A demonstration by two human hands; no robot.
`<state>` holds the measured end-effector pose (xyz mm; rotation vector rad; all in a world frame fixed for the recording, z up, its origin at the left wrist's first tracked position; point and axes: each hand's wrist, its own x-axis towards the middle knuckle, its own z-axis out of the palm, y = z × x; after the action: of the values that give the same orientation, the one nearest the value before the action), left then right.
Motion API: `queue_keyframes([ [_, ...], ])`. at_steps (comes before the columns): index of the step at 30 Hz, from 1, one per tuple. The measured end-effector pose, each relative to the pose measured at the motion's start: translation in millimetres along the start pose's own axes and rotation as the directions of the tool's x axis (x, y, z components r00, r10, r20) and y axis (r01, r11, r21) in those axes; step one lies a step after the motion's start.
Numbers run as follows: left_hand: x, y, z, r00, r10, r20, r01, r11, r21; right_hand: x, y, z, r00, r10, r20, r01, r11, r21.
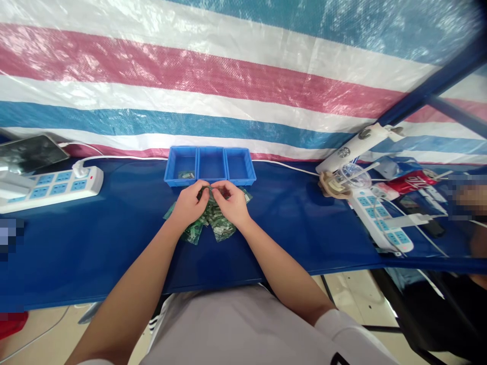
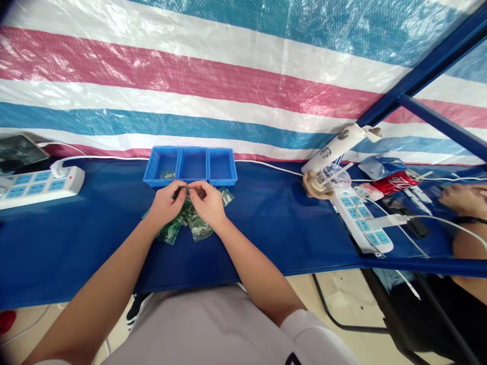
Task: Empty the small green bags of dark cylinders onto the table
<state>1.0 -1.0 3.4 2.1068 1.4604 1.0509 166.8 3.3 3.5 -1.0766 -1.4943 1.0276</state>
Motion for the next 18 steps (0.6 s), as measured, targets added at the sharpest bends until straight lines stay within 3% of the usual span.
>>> queue_keyframes([
  [18, 1.3, -1.2, 0.6, 1.000, -0.005, 0.031, 0.003, 0.999, 0.040, 0.1, 3.2, 0.4, 0.998, 0.039, 0.044, -0.039, 0.999, -0.015],
])
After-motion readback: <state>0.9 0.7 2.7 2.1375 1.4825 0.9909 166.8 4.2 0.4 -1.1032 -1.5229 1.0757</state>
